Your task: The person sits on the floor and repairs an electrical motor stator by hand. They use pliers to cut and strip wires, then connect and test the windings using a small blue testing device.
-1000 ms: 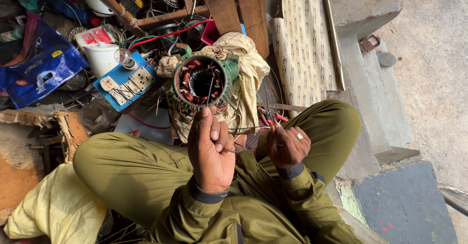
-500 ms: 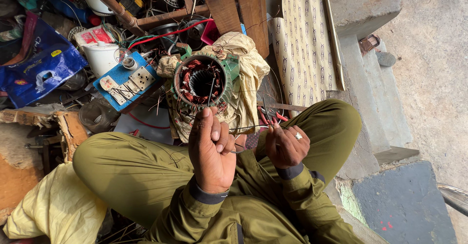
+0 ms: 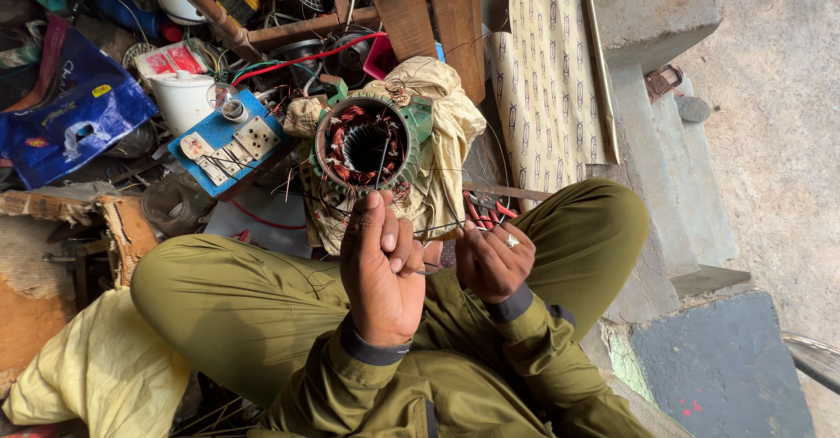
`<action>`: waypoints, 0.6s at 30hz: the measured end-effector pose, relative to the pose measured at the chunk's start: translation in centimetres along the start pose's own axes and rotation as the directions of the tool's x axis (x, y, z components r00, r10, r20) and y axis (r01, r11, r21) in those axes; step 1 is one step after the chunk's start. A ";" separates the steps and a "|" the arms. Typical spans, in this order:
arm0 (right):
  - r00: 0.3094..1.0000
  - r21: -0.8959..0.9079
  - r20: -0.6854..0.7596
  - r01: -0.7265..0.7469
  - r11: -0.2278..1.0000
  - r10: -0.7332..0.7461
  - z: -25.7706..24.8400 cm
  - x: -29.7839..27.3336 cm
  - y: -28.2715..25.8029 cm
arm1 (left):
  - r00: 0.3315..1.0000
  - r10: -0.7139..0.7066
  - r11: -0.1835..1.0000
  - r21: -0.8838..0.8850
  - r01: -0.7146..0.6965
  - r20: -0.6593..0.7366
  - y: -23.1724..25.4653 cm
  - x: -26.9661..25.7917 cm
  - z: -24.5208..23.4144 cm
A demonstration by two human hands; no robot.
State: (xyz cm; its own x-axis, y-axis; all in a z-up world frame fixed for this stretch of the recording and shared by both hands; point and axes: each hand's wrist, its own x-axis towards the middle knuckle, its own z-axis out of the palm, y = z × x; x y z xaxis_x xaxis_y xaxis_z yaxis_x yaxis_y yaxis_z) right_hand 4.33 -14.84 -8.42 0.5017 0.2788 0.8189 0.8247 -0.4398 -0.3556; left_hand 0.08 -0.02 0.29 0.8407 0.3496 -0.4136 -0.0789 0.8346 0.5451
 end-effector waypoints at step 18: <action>0.944 0.001 -0.244 -0.229 0.973 0.223 -1.9 -2.3 0.7 | 0.976 -0.209 0.970 0.136 0.200 0.056 -6.8 -3.5 -3.2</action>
State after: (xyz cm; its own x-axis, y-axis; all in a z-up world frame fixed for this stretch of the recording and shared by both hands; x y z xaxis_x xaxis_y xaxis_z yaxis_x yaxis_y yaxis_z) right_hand 3.22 -17.39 -9.69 0.5934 -0.0429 0.8037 0.6882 -0.4908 -0.5343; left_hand -4.05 -5.57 -4.32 0.8674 0.1426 -0.4767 0.1646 0.8219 0.5453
